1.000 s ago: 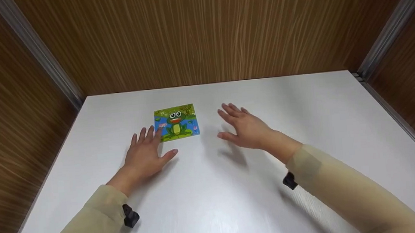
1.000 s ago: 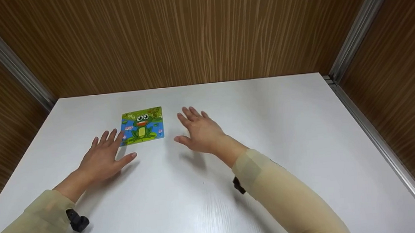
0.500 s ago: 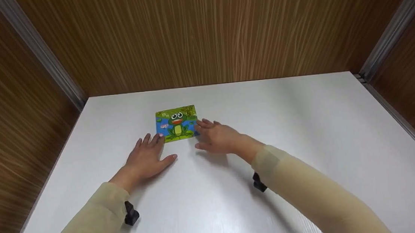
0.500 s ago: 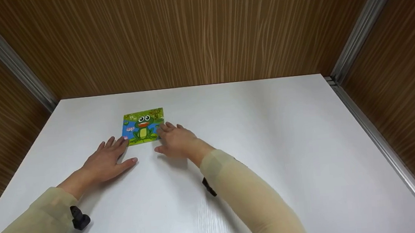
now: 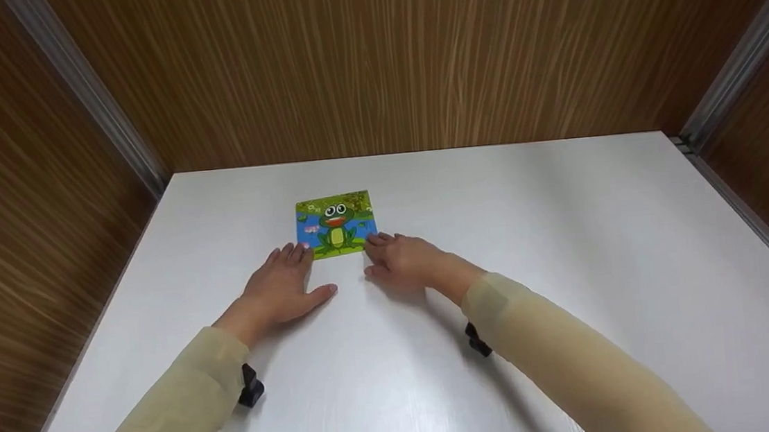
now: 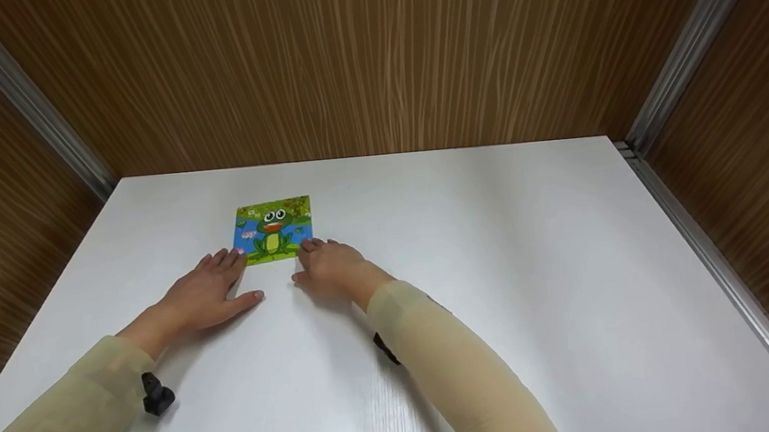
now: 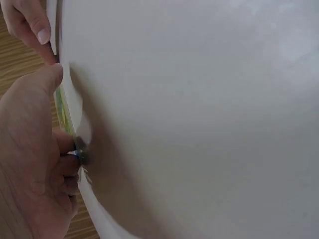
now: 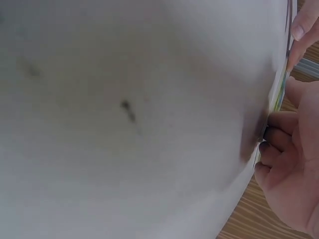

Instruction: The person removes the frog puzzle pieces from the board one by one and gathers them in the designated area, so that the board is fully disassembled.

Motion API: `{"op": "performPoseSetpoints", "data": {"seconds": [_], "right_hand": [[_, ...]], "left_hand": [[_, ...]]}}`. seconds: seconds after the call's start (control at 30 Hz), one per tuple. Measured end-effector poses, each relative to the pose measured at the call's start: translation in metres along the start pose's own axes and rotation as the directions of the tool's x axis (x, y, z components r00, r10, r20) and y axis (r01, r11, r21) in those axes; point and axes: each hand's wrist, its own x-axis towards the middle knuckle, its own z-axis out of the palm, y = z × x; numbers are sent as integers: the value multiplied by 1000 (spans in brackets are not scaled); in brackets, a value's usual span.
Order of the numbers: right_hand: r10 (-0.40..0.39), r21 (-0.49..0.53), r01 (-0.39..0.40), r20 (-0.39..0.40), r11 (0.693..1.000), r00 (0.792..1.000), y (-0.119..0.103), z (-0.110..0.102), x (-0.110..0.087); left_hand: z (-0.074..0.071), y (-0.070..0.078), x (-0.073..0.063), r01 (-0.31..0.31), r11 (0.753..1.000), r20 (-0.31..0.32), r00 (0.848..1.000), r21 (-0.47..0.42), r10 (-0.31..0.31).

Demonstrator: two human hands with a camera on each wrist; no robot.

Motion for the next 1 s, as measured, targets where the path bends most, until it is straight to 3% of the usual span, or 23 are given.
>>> {"op": "performPoseSetpoints", "data": {"seconds": [0.57,1.0], "right_hand": [[-24,36,26,-47,999,999,14,10,-41],[-130,11,133,-157,991,979,28,17,-83]], "left_hand": [[9,24,-9,-92,995,-31,995,-39,91],[12,56,-14,-170,985,-38,985,-13,169]]}}
